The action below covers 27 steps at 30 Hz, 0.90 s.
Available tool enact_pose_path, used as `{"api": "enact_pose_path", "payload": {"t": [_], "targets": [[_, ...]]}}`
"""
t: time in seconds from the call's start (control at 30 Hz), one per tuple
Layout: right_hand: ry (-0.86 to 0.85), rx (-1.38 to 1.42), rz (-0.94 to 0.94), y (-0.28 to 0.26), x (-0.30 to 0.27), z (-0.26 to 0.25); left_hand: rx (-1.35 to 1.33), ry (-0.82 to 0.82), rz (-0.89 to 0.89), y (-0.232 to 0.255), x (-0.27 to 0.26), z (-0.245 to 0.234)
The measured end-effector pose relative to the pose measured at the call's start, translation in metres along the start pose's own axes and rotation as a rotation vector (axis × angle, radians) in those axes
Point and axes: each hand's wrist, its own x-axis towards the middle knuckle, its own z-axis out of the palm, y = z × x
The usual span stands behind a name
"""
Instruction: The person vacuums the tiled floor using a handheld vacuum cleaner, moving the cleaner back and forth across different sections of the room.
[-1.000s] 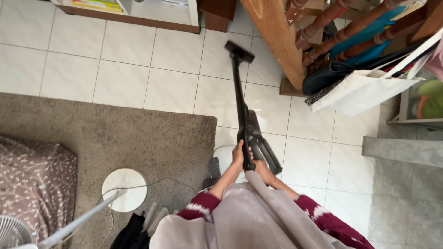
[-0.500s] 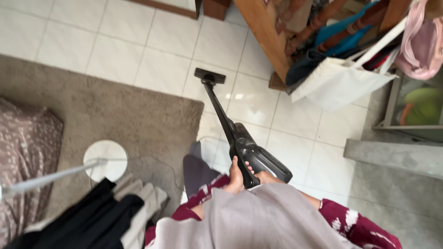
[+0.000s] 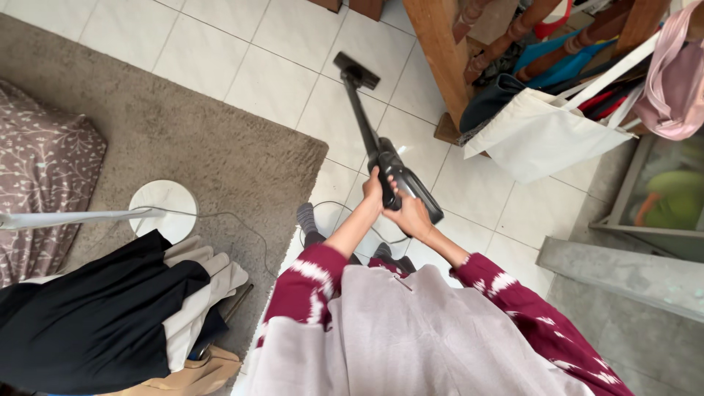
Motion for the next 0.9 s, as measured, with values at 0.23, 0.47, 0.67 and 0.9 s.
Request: {"api": "enact_pose_path", "payload": {"t": [0.23, 0.47, 0.67, 0.9], "targets": [[0.174, -0.021, 0.046, -0.008, 0.033, 0.016, 0.056, 0.031, 0.076, 0.034, 0.022, 0.029], [0.094, 0.131, -0.120, 0.003, 0.015, 0.032, -0.005, 0.044, 0.086, 0.013, 0.006, -0.007], [-0.104, 0.075, -0.123, 0.017, -0.060, 0.008, -0.104, 0.080, 0.081, -0.066, -0.053, -0.043], [-0.310, 0.083, -0.305, 0.019, -0.133, -0.036, -0.251, 0.187, 0.059, -0.125, -0.159, -0.049]]}}
